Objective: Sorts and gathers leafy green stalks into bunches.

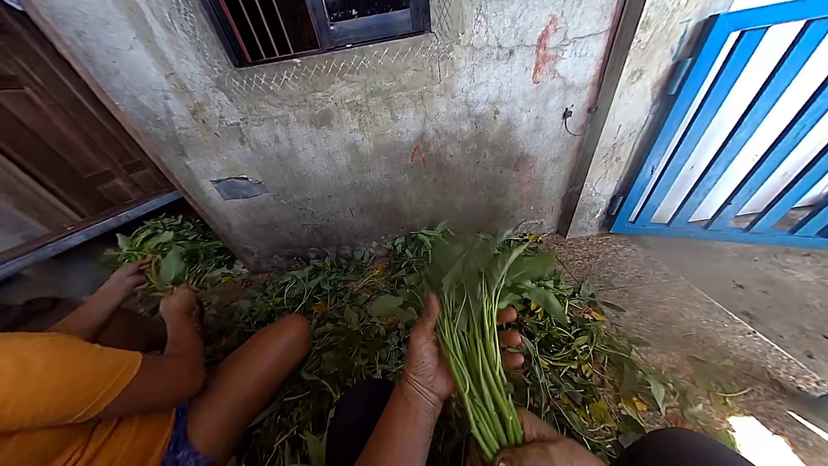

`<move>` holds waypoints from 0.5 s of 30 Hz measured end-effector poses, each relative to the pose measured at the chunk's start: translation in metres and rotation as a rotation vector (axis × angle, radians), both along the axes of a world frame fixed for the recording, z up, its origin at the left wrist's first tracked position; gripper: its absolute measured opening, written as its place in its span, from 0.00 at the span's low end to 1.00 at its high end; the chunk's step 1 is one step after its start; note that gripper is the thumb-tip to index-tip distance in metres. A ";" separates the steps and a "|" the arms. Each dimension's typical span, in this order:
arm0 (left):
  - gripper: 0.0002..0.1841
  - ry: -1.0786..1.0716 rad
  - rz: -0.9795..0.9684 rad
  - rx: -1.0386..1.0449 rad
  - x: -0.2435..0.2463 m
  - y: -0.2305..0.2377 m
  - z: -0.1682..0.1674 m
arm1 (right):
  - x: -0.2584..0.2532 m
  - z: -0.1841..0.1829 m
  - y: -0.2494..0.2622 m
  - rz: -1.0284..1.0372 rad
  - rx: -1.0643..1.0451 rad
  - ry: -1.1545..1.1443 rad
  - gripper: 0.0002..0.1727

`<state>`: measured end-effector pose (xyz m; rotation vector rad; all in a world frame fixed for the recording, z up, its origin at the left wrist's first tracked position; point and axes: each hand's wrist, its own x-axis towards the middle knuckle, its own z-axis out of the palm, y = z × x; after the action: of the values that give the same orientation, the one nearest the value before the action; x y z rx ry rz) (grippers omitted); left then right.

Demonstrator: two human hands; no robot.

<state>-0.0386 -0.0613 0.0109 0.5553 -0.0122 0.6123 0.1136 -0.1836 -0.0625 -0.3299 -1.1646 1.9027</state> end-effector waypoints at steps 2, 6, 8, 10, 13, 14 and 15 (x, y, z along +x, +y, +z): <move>0.43 0.053 0.159 -0.045 -0.012 -0.005 0.009 | 0.013 0.010 0.007 0.005 0.022 -0.084 0.11; 0.31 0.289 0.493 -0.140 -0.022 -0.014 0.033 | 0.031 0.026 0.026 0.046 0.013 -0.225 0.12; 0.24 0.420 0.569 -0.208 -0.019 -0.013 0.043 | 0.032 0.028 0.031 0.068 -0.032 -0.188 0.11; 0.23 0.484 0.581 -0.244 -0.018 -0.012 0.046 | 0.031 0.024 0.032 0.077 -0.089 -0.055 0.10; 0.27 0.559 0.493 -0.275 -0.019 -0.012 0.042 | 0.028 0.015 0.028 0.039 -0.133 0.135 0.11; 0.28 0.597 0.455 -0.286 -0.019 -0.013 0.039 | 0.027 0.013 0.027 0.020 -0.136 0.167 0.11; 0.28 0.632 0.416 -0.291 -0.020 -0.015 0.036 | 0.026 0.010 0.026 0.000 -0.136 0.189 0.12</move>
<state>-0.0583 -0.0759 0.0467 0.4487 0.7940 0.8013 0.1396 -0.1580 -0.0527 -0.2178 -0.9138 1.9709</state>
